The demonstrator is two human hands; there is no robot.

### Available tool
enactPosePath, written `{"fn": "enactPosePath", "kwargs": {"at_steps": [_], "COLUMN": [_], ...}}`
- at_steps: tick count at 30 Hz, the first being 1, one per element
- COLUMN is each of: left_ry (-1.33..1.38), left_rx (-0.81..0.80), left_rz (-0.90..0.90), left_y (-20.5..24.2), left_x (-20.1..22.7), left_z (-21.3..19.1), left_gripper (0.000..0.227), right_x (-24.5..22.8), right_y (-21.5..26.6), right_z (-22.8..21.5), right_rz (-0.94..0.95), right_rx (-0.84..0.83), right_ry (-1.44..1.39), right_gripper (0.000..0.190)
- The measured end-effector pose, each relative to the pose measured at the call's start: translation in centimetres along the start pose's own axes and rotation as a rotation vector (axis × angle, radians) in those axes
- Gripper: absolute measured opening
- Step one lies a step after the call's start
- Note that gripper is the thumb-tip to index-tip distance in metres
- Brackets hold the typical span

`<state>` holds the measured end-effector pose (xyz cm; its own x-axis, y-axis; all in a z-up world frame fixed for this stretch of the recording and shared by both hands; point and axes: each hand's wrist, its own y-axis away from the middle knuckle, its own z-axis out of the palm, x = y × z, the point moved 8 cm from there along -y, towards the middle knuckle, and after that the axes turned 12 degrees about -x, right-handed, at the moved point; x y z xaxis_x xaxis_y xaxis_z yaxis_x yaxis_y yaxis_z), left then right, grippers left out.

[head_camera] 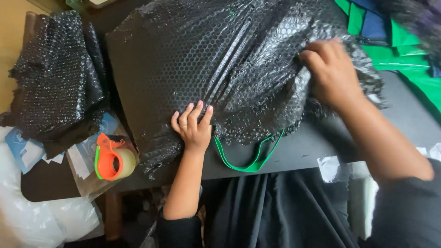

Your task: Wrapping a flat object in black bubble wrap and securing it with adhesive tape using a dispenser.

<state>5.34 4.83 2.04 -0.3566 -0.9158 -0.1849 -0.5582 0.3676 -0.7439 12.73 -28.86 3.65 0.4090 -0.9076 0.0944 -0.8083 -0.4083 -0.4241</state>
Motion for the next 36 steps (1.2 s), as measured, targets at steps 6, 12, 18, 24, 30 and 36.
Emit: {"fn": "enactPosePath", "kwargs": {"at_steps": [6, 12, 18, 24, 30, 36], "left_ry": [-0.003, 0.031, 0.066, 0.087, 0.08, 0.071], "left_rx": [-0.004, -0.027, -0.004, 0.031, 0.046, 0.034], "left_rz": [-0.015, -0.025, -0.045, -0.047, -0.038, -0.024], "left_y": [0.8, 1.0, 1.4, 1.4, 1.4, 1.4], "left_x": [-0.1, -0.2, -0.4, -0.6, -0.6, -0.4], "left_z": [0.6, 0.9, 1.0, 1.0, 1.1, 0.7], "left_gripper": [0.023, 0.025, 0.022, 0.022, 0.02, 0.023], "right_x": [5.1, 8.0, 8.8, 10.0, 11.5, 11.8], "right_y": [3.7, 5.5, 5.9, 6.1, 5.9, 6.2], "right_z": [-0.7, 4.5, 7.0, 10.6, 12.7, 8.7], "right_rz": [0.236, 0.16, 0.165, 0.263, 0.356, 0.295], "right_rx": [-0.292, -0.033, 0.153, 0.201, 0.184, -0.051], "right_ry": [-0.407, -0.276, -0.085, 0.078, 0.127, -0.027], "right_gripper": [0.133, 0.088, 0.059, 0.034, 0.028, 0.029]}}
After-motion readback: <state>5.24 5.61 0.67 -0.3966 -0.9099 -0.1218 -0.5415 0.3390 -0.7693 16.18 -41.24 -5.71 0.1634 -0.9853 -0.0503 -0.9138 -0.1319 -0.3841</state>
